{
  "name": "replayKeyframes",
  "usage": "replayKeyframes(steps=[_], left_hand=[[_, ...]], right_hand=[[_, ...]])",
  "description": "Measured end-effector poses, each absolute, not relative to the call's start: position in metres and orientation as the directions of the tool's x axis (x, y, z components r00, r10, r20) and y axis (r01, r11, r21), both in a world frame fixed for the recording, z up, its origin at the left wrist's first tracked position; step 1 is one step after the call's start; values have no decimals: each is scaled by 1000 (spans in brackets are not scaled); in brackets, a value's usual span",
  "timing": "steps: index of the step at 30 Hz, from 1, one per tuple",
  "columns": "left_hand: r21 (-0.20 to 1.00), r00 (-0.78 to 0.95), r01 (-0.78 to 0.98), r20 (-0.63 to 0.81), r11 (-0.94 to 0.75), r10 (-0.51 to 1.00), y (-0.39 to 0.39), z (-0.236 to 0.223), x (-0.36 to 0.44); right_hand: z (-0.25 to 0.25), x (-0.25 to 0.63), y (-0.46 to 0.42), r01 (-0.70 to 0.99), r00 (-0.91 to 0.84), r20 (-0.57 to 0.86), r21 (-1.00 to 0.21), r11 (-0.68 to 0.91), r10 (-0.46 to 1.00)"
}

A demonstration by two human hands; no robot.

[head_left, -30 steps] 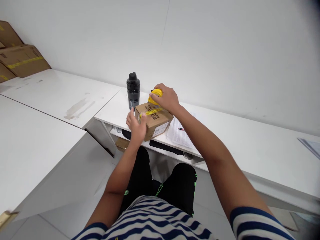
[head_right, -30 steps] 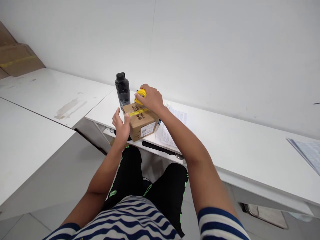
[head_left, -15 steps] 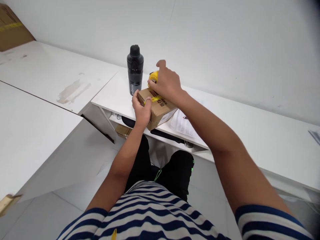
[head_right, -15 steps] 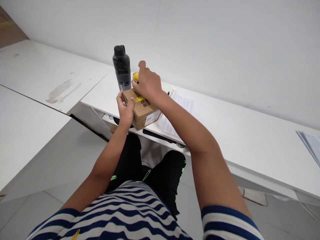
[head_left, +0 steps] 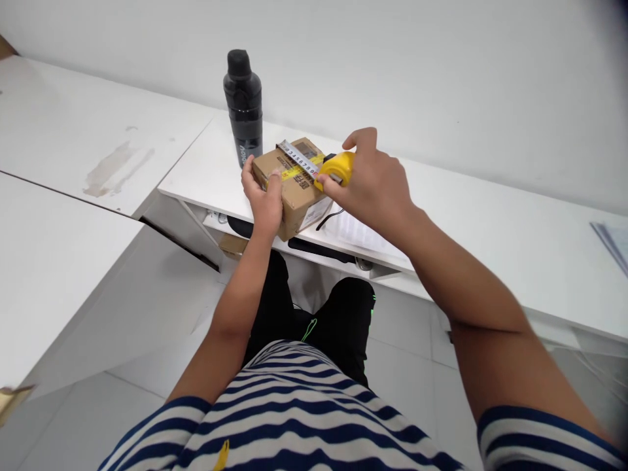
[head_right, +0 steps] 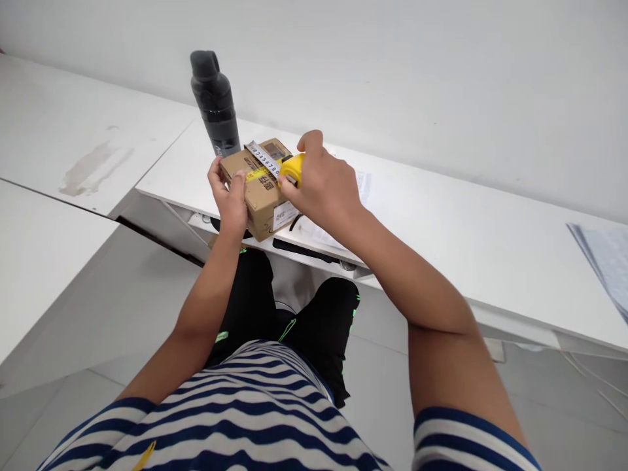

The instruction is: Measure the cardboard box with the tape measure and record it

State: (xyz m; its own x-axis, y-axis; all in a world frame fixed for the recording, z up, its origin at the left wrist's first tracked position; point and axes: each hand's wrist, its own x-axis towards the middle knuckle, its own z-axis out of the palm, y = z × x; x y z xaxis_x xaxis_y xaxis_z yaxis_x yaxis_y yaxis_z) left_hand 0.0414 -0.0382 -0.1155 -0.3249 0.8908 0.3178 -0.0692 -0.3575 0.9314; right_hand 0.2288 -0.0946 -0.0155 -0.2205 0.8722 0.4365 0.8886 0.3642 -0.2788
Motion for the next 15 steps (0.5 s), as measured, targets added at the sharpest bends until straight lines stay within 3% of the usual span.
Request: replayKeyframes(steps=[10,15], left_hand=[[945,-366,-44,288,-325,885,-44,-102,37],[951,-389,-27,274,-308,880,-44,-102,35]], right_hand=[[4,209,-122,956,-33,322,-266,123,946],[10,206,-131,961,-26,291,-257,104,956]])
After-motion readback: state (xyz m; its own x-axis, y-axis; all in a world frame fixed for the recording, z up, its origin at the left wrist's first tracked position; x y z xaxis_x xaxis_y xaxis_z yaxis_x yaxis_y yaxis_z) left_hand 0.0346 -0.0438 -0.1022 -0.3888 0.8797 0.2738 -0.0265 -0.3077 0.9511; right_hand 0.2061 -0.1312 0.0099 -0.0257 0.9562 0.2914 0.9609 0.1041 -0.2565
